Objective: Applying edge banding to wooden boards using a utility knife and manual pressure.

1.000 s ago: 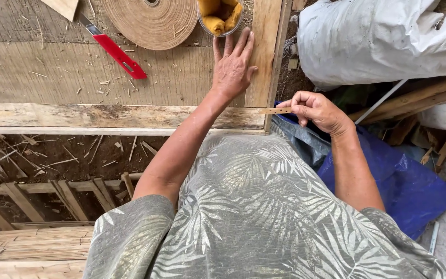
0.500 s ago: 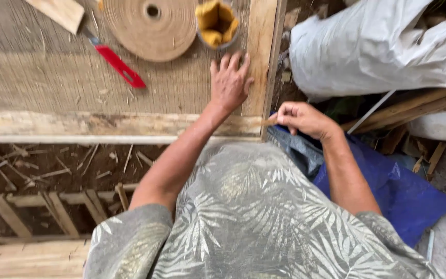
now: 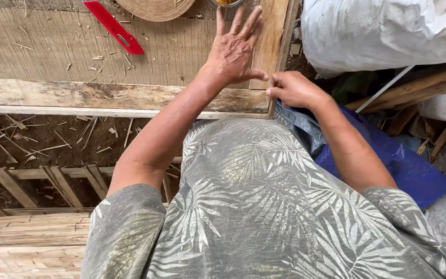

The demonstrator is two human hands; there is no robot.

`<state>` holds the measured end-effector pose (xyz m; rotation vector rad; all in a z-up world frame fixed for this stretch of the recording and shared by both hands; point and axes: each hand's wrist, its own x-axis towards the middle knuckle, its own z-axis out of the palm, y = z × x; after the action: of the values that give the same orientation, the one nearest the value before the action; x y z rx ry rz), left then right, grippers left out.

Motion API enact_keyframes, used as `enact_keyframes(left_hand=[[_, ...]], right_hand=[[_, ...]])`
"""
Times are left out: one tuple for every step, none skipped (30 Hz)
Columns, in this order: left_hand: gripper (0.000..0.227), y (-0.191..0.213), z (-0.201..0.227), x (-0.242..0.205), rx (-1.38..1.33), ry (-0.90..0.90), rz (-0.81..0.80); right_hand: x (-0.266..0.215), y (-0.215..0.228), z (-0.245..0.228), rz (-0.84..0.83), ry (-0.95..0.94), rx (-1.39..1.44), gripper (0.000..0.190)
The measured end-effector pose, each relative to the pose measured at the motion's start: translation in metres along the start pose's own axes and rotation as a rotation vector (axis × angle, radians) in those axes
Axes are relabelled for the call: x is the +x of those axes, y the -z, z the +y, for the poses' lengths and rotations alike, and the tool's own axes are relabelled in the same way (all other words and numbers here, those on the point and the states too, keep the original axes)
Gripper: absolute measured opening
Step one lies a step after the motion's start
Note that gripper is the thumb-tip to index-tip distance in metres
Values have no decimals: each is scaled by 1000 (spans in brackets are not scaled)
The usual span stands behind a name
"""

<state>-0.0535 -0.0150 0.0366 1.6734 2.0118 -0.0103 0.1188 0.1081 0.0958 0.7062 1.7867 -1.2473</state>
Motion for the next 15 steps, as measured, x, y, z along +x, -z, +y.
enact_keyframes(left_hand=[[147,2,-1,-2,-3,-22,-23],[147,-2,0,-1,-3,-19,-25],[151,-5,1,-1,25,-33,-33],[156,-8,1,0,56,-51,-41],[156,-9,2,0,58,-51,-43],[158,-9,4,1,84,-47,-56],[161,-9,6,2,109,-42,-69],[161,-11,6,2,111,-46,-71],[163,-13,6,3,128,-42,-67],[164,-14,6,4,147,-36,-61],[164,-13,7,3,150,-40,-62],[162,-12,8,2,134,-31,-58],[161,-11,9,1,118,-23,-53],[161,-16,9,1,118,-26,-56],[161,-20,10,2,135,-16,-57]], right_hand=[[5,-7,-1,118,22,-163,14],[7,-15,1,115,23,-163,14],[9,-22,2,197,-6,-275,16],[12,-30,4,282,-35,-383,20],[12,-34,6,282,-34,-380,20],[11,-37,8,378,21,-370,17],[10,-41,11,475,76,-359,16],[11,-42,14,476,74,-355,16],[12,-43,18,504,56,-383,17],[14,-43,21,533,38,-411,19],[15,-45,24,536,37,-407,19],[17,-46,28,555,42,-420,20],[19,-48,31,574,48,-433,22],[20,-51,32,573,46,-430,22],[21,-54,33,611,49,-445,20]])
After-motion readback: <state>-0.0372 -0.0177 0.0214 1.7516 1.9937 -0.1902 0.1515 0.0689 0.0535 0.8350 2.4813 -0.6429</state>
